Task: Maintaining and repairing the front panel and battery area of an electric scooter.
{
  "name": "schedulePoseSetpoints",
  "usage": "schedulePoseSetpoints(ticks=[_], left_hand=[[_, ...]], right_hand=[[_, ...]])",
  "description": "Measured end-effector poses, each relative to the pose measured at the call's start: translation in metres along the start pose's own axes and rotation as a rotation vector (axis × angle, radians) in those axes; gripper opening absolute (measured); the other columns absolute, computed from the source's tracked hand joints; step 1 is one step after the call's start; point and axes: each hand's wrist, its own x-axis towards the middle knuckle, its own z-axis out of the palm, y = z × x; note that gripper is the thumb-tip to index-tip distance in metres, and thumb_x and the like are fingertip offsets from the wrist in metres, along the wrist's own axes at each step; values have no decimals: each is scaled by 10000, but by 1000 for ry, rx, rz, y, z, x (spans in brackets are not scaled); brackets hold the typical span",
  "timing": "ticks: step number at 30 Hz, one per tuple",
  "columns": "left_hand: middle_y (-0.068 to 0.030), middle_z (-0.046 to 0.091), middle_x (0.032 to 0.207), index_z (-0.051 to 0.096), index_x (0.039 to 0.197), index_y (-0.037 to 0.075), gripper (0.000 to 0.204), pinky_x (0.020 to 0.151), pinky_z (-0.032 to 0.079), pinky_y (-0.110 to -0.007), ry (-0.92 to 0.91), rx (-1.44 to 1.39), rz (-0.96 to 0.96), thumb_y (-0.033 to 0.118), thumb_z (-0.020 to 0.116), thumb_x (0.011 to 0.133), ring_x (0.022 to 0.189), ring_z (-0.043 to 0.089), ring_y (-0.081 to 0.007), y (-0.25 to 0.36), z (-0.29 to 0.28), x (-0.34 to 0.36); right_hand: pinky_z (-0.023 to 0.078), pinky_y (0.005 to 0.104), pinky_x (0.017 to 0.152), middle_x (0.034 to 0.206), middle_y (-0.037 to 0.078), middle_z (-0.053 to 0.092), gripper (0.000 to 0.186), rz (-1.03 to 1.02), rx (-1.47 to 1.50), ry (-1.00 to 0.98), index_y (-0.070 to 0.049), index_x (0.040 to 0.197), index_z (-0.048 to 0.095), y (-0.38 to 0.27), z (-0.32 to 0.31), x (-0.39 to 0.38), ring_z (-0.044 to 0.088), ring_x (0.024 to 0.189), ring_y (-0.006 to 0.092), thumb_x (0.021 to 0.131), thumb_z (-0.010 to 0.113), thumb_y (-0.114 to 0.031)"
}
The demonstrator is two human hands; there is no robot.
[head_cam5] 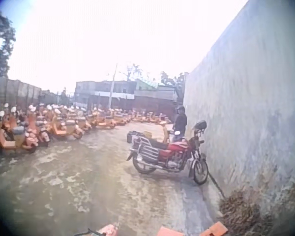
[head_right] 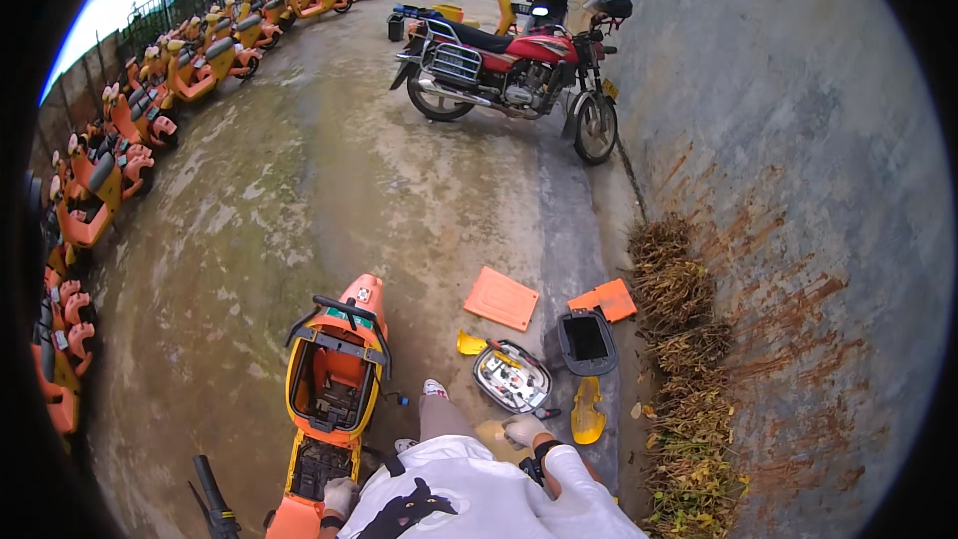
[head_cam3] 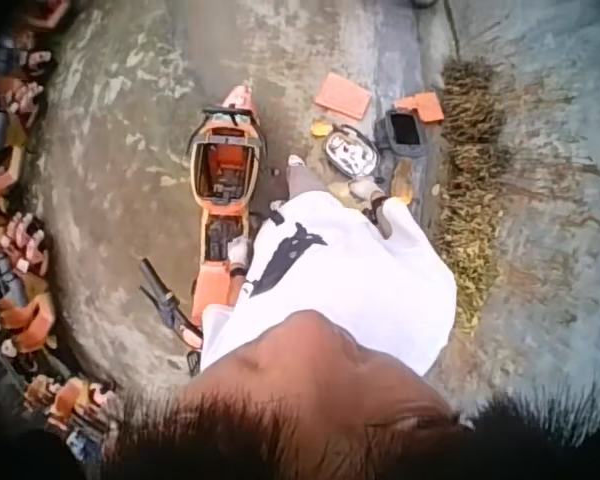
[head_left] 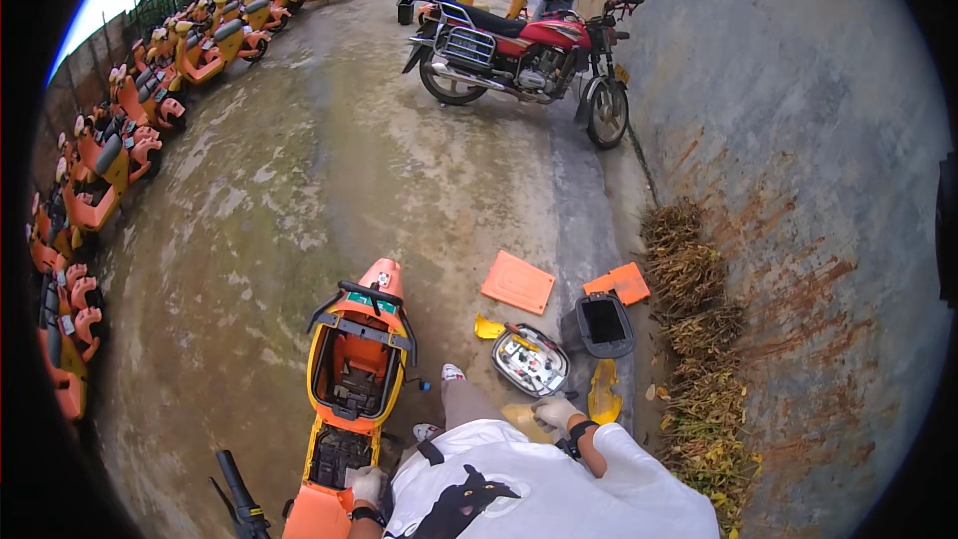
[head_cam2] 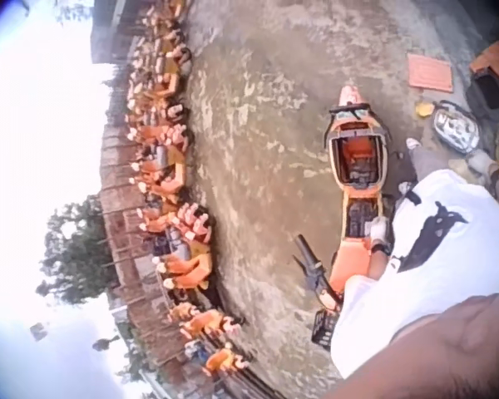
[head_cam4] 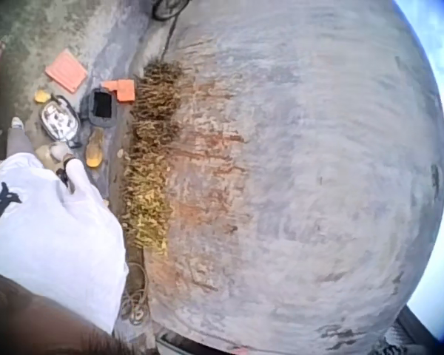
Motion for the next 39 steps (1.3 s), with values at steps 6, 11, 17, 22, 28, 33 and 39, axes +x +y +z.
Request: schedulePoseSetpoints(ticks=[6, 11, 17, 22, 28, 33, 39], left_hand=[[-51, 610, 608, 686, 741, 24, 180, 463, 406, -318, -19, 15, -2, 115, 571, 846, 508, 576, -169, -11, -8, 10], [-69, 584, 563, 651, 708, 40, 201, 400, 398, -335, 8, -16, -122, 117, 547, 862, 419, 524, -194, -72, -8, 39], [-75, 639, 623, 687, 725, 40, 220, 484, 464, -345, 29, 89, -161, 148, 561, 869, 501, 596, -205, -87, 5, 40], [-80, 651, 653, 691, 764, 27, 198, 526, 506, -337, 49, 70, -77, 144, 561, 857, 541, 623, -209, -42, 1, 7], [-98, 661, 707, 667, 826, 23, 164, 552, 535, -347, 80, -68, -196, 128, 550, 872, 586, 641, -226, -57, -1, 14], [-97, 650, 675, 673, 819, 23, 171, 515, 500, -345, 98, -97, -182, 130, 551, 874, 553, 623, -224, -67, 2, 12], [-94, 626, 641, 679, 765, 27, 210, 491, 471, -355, 84, -43, -180, 165, 563, 873, 518, 591, -224, -74, 4, 21]], right_hand=[[581, 337, 559, 992, 152, 712, 533, -68, -176, 45, -29, 1368, 528, -43, 8, -11, 692, 660, 195, 838, 505, -82], [557, 320, 542, 874, 95, 723, 415, -132, -220, 63, -53, 1262, 626, -49, 5, -13, 658, 598, 175, 881, 502, -161], [541, 301, 534, 826, 91, 699, 333, -18, -144, -78, -7, 1179, 654, -29, -4, 22, 638, 579, 163, 895, 563, -152], [541, 266, 566, 898, 81, 694, 376, -9, -179, -188, -20, 1234, 633, -39, 3, 22, 663, 695, 165, 883, 638, -153], [535, 294, 642, 908, 95, 716, 324, 78, -372, -200, -16, 1061, 701, -59, 16, 21, 662, 720, 176, 861, 692, -270], [520, 345, 617, 821, 84, 710, 319, -7, -303, -125, -35, 973, 717, -54, 14, 25, 660, 663, 195, 865, 660, -330], [551, 306, 590, 742, 81, 717, 298, -170, -839, -33, -9, 851, 737, -83, 14, -8, 666, 601, 167, 891, 613, -277]])
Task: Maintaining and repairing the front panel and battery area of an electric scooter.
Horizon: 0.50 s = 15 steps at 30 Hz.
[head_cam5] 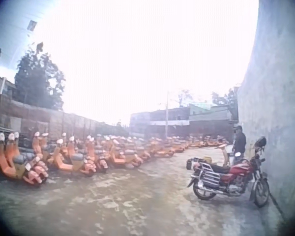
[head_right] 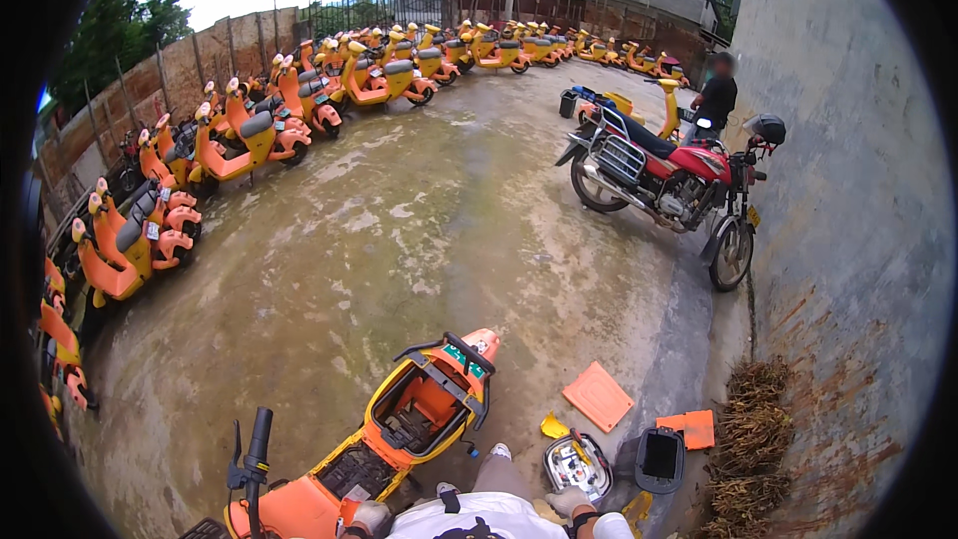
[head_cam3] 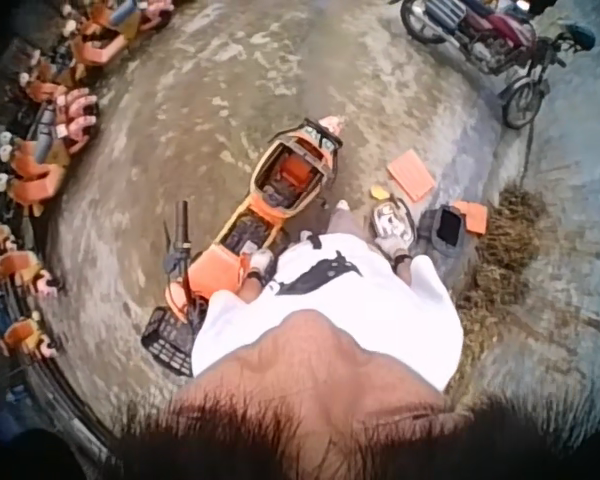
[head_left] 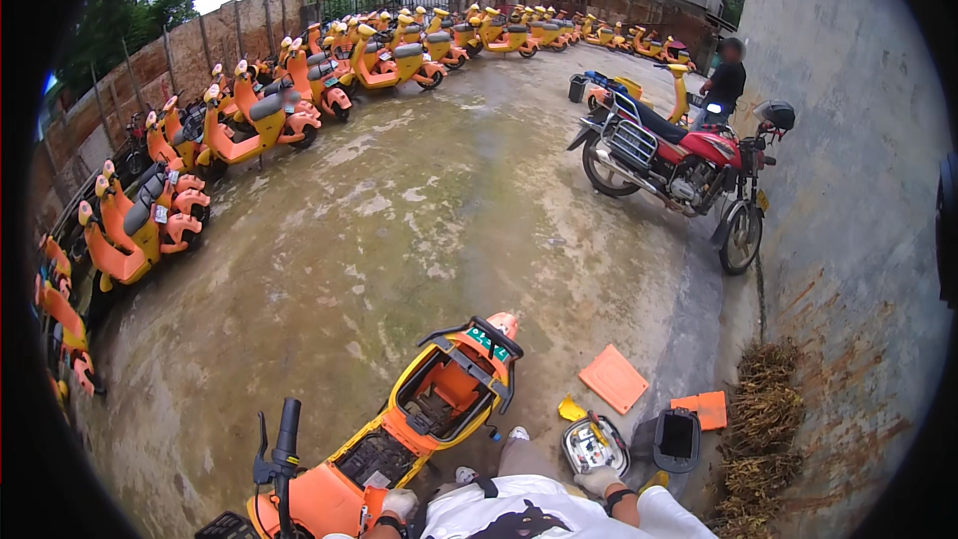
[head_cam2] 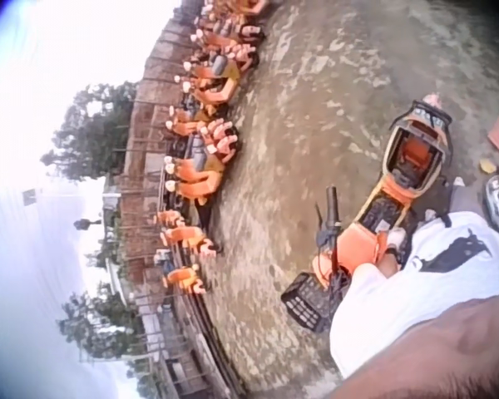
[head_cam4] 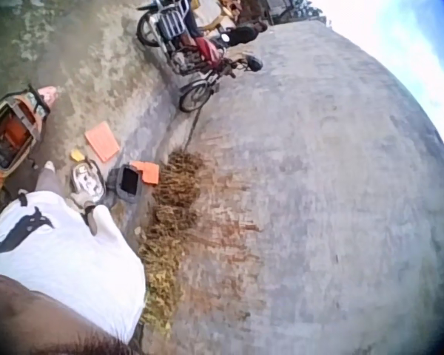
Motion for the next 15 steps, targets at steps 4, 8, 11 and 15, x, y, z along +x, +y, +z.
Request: schedulePoseSetpoints(ticks=[4, 8, 11, 15], left_hand=[[-81, 604, 610, 637, 713, 38, 224, 459, 451, -341, -32, -29, 58, 153, 536, 877, 484, 566, -210, 1, -6, -3], [-69, 606, 604, 633, 704, 57, 222, 450, 448, -329, 26, 43, 106, 161, 536, 875, 472, 566, -198, 27, -6, -39], [-69, 610, 611, 635, 708, 54, 223, 452, 446, -332, -4, 27, 114, 163, 539, 878, 483, 574, -197, 10, -9, -16], [-50, 581, 564, 645, 699, 46, 234, 410, 403, -331, -33, 31, 142, 165, 547, 875, 428, 534, -186, -6, -10, 12]], right_hand=[[564, 308, 572, 807, 92, 730, 294, 96, 374, -65, -21, 1026, 723, 21, 21, 18, 692, 642, 165, 901, 600, -256], [559, 325, 547, 779, 99, 726, 303, 131, 410, 157, -26, 1055, 716, 10, 24, 5, 678, 597, 175, 862, 502, -123], [551, 334, 600, 813, 92, 740, 344, 29, 386, 143, -58, 1095, 731, 25, 23, 10, 682, 621, 178, 843, 544, -199], [558, 317, 633, 779, 99, 724, 383, 56, 308, 54, -72, 1074, 741, 28, 24, 7, 685, 642, 184, 832, 591, -329]])
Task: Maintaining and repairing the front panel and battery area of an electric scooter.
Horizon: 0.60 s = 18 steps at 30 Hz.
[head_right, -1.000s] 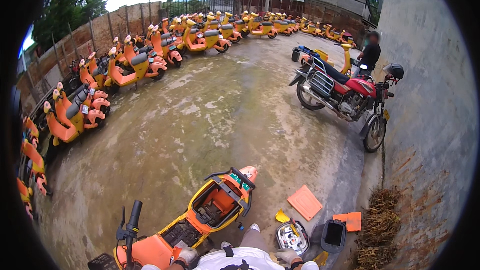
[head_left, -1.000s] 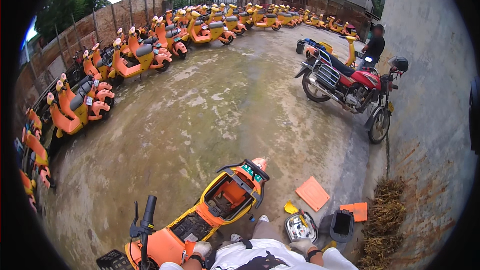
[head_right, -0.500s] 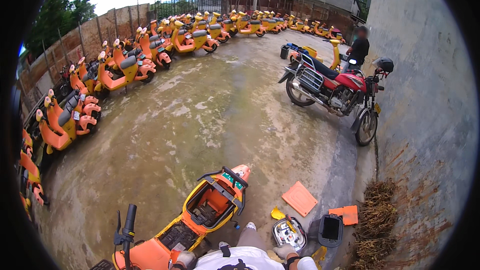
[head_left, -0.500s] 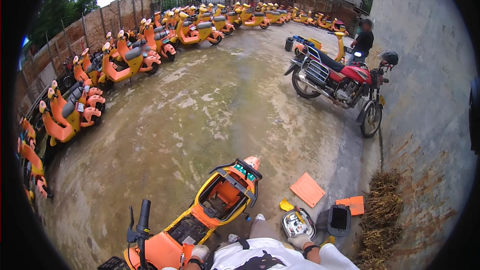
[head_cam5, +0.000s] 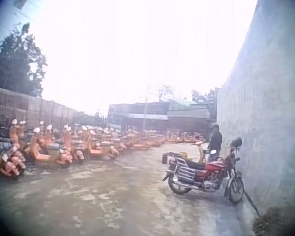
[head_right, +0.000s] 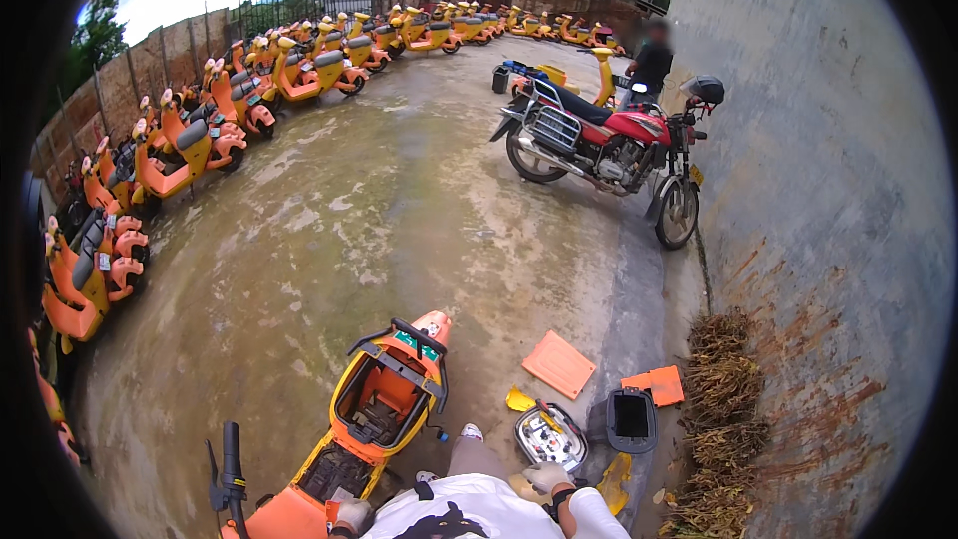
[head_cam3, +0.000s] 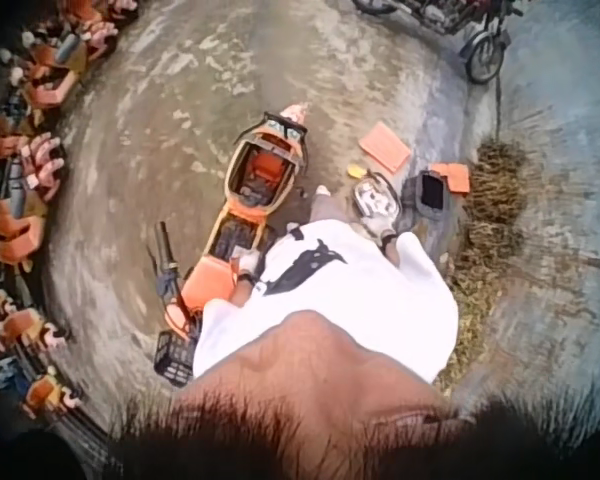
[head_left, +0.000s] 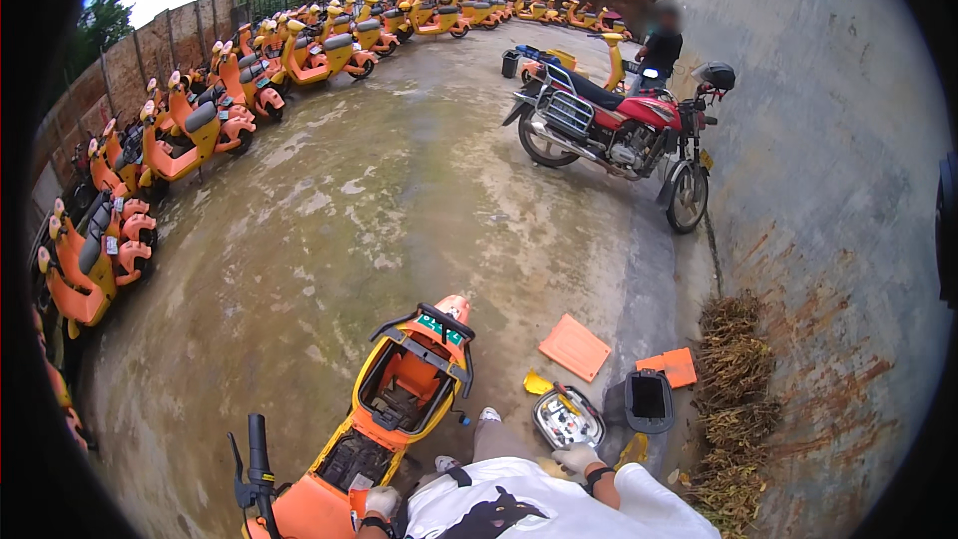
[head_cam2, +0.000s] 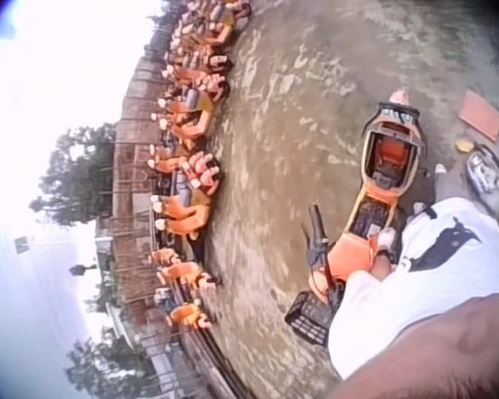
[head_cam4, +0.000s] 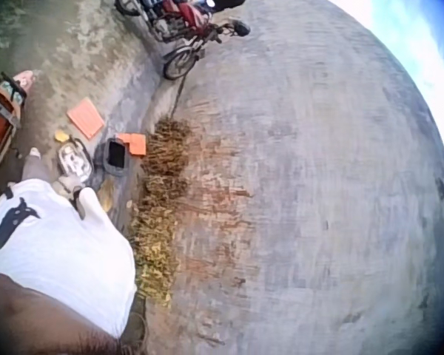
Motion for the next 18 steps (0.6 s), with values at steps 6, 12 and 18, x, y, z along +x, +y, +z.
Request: schedulePoseSetpoints(ticks=[6, 12, 18], left_hand=[[-35, 545, 517, 647, 664, 50, 215, 381, 353, -326, -5, 10, 4, 143, 568, 841, 387, 487, -170, 4, 2, 7], [-31, 537, 511, 644, 641, 50, 199, 382, 326, -324, 12, -43, 48, 128, 587, 815, 388, 480, -163, -15, 2, 18], [-19, 529, 505, 642, 647, 68, 232, 375, 326, -313, 52, -85, -51, 150, 581, 854, 384, 479, -155, -5, 8, 10]], right_hand=[[573, 305, 699, 946, 100, 750, 457, -61, -338, -49, -48, 1020, 754, 12, 5, 2, 719, 776, 175, 867, 618, -457], [565, 347, 722, 865, 120, 749, 458, 144, -191, -99, -64, 946, 763, 1, 4, 1, 723, 764, 228, 857, 612, -487], [498, 398, 937, 1038, 217, 712, 608, 75, -487, 182, -43, 1020, 739, 8, 11, 9, 662, 1041, 357, 778, 614, -586]])
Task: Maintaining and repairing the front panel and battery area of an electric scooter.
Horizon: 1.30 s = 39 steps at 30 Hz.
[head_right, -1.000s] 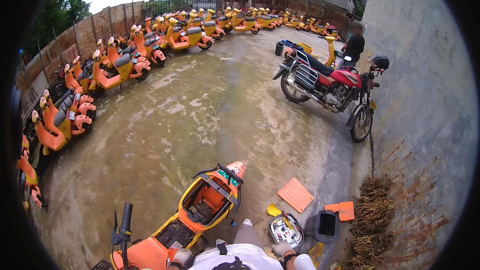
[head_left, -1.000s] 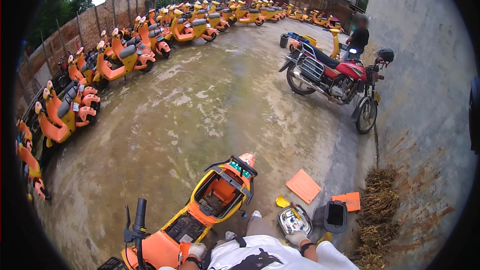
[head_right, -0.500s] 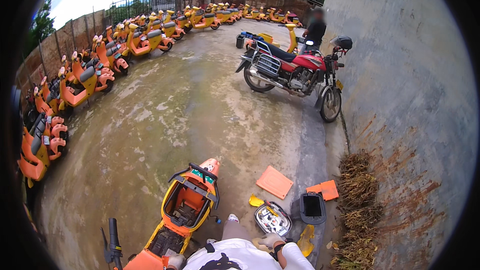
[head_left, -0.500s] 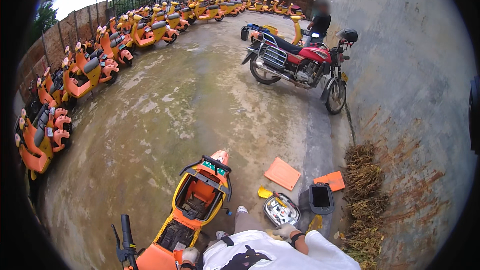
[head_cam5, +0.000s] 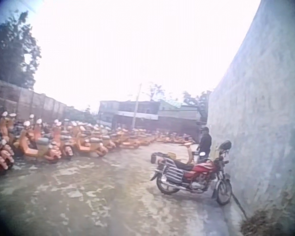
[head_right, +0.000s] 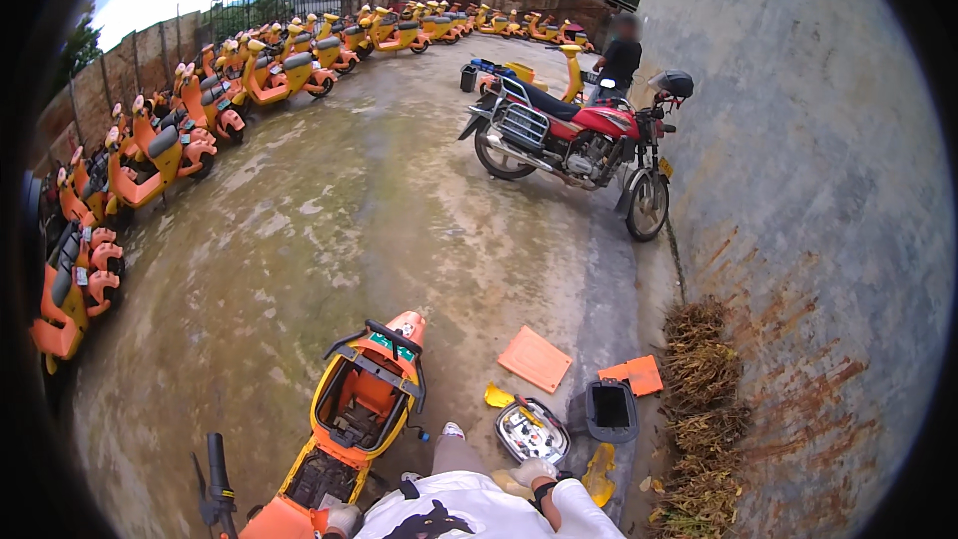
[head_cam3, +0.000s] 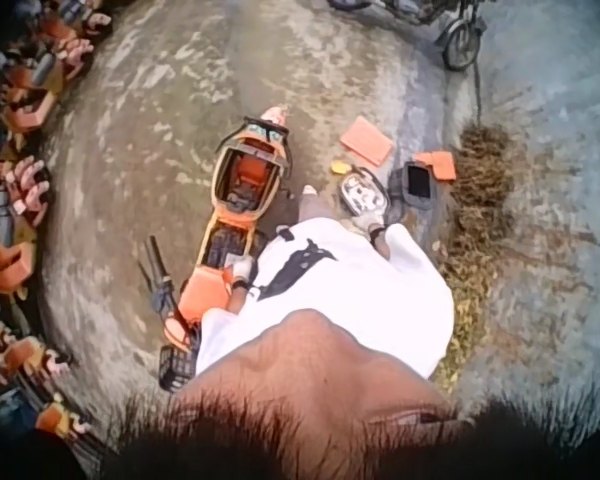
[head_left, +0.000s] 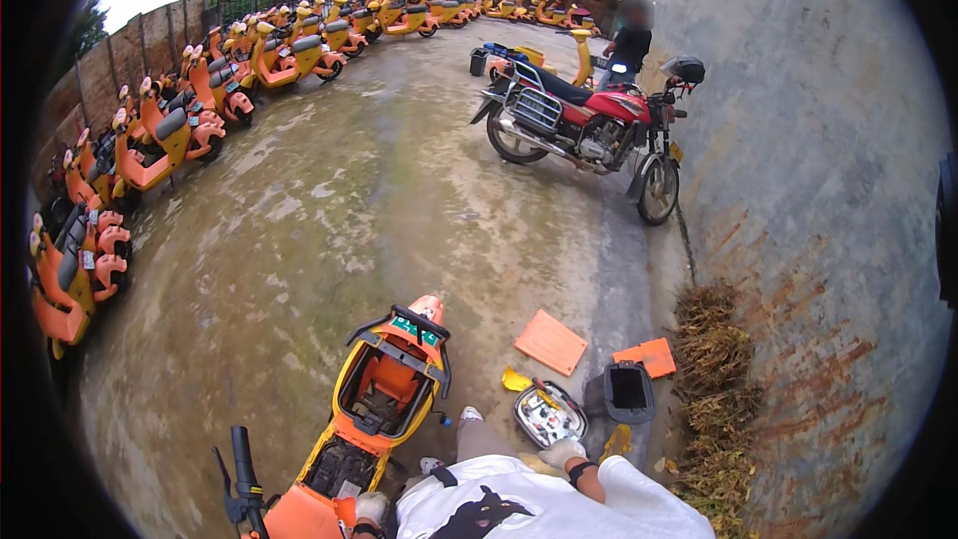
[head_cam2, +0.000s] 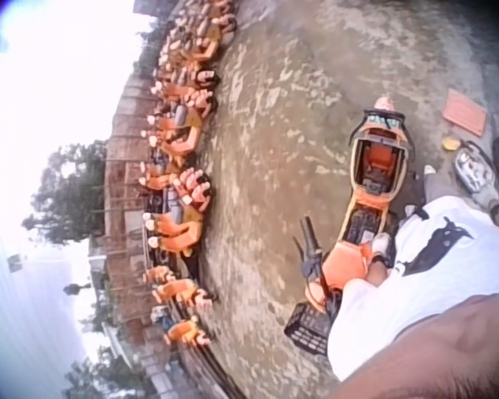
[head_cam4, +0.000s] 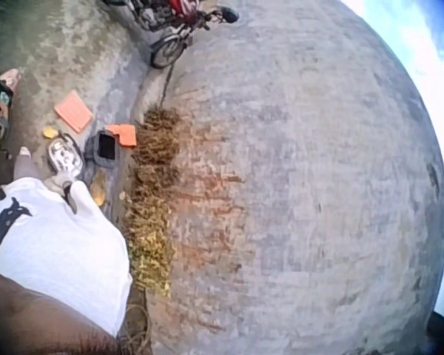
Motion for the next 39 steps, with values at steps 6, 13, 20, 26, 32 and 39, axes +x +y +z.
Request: schedulePoseSetpoints(ticks=[6, 13, 20, 26, 32, 39], left_hand=[[-11, 515, 488, 643, 645, 73, 229, 376, 342, -319, -55, 61, 11, 133, 575, 854, 392, 495, -154, -14, -2, 13], [-50, 563, 529, 652, 677, 49, 270, 414, 389, -354, -198, -466, 89, 190, 548, 882, 425, 528, -189, -56, -19, 24], [-76, 625, 647, 649, 760, 39, 209, 479, 460, -347, -52, 83, -47, 147, 537, 899, 505, 584, -206, 51, 0, -60], [-102, 675, 715, 690, 827, 28, 196, 553, 530, -364, -30, 123, -53, 150, 547, 881, 586, 650, -231, 35, -5, -61], [-96, 685, 712, 711, 818, 34, 211, 572, 537, -360, -11, 188, -29, 163, 551, 863, 599, 662, -232, 24, -5, -52], [-87, 660, 693, 689, 821, 36, 228, 523, 502, -357, -37, 97, -69, 181, 532, 898, 554, 622, -213, 26, -3, -48]], right_hand=[[564, 387, 721, 891, 113, 747, 477, 69, 371, -293, -35, 1048, 741, -11, -17, -8, 714, 748, 257, 847, 569, -431], [532, 334, 580, 711, 57, 710, 365, -134, 357, -152, -85, 977, 776, -16, -21, -13, 659, 561, 180, 830, 644, -392], [556, 304, 594, 794, 94, 724, 340, -454, 108, -49, -77, 1065, 753, 16, 19, 30, 675, 583, 170, 825, 595, -259], [543, 318, 551, 831, 130, 724, 350, -338, 301, -77, -65, 1114, 732, -28, -18, -6, 679, 602, 184, 836, 526, -119], [535, 326, 534, 785, 123, 718, 348, -205, 500, -234, -79, 1137, 725, -32, -27, -3, 668, 583, 189, 839, 548, -109], [553, 329, 606, 757, 112, 725, 302, -442, 149, 27, -73, 1033, 755, -23, -25, -2, 687, 608, 190, 826, 599, -228]])
